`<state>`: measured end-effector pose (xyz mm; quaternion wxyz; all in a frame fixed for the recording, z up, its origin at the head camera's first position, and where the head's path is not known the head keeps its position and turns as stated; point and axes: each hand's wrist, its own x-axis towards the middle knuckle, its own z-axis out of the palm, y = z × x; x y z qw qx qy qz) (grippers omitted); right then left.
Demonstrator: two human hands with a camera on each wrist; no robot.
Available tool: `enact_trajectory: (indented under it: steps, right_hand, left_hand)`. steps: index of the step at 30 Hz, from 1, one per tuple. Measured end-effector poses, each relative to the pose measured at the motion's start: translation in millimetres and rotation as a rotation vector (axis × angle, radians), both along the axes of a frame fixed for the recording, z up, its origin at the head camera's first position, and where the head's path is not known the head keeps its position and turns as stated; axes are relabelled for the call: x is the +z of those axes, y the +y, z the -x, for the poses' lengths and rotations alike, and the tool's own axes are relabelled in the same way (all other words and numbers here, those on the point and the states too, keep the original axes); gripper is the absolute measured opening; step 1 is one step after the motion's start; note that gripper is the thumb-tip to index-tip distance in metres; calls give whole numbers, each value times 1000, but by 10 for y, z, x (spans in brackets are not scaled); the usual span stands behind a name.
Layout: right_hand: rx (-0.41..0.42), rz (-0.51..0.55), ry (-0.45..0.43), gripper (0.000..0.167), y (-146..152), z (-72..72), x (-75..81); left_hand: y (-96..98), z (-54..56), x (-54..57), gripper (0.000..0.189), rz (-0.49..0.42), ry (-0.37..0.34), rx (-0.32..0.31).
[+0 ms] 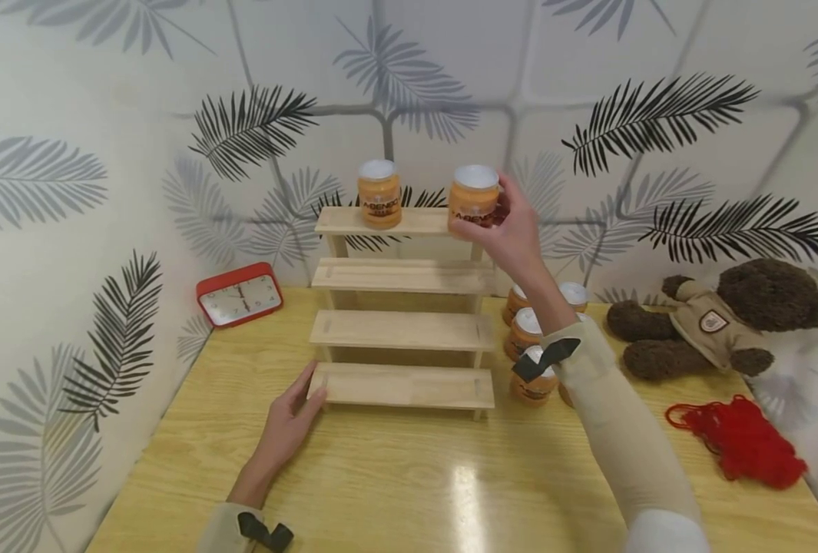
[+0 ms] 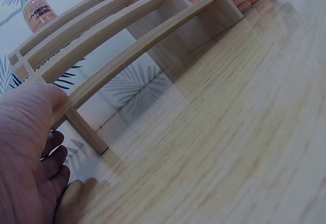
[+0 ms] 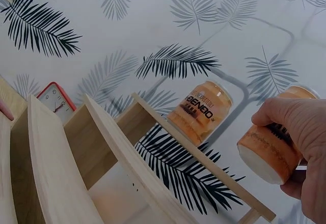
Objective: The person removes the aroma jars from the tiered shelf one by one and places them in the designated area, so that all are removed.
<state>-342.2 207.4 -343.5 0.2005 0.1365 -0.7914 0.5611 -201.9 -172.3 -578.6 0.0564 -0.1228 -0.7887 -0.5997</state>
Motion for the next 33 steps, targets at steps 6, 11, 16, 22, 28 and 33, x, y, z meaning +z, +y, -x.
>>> enact_trajectory:
  steps: [6, 11, 16, 22, 28, 33]
  right_hand:
    - [17, 13, 43, 79, 41, -128, -50]
    - [1, 7, 63, 75, 70, -293, -110]
    - [-19, 2, 49, 78, 107, -470, -136]
    - [-40, -13, 62, 79, 170, -690, -203]
    - [-37, -20, 72, 80, 211, -884, -301]
    - [-35, -14, 63, 82, 273, -1027, -400]
  left_hand:
    - [-13, 9, -27, 63, -4, 13, -2]
    - [-15, 13, -39, 62, -3, 22, -6]
    - [-7, 11, -18, 62, -5, 15, -7]
    - [8, 7, 12, 63, 0, 4, -6]
    - [9, 9, 4, 63, 6, 0, 4]
    - [2, 10, -6, 63, -5, 4, -2]
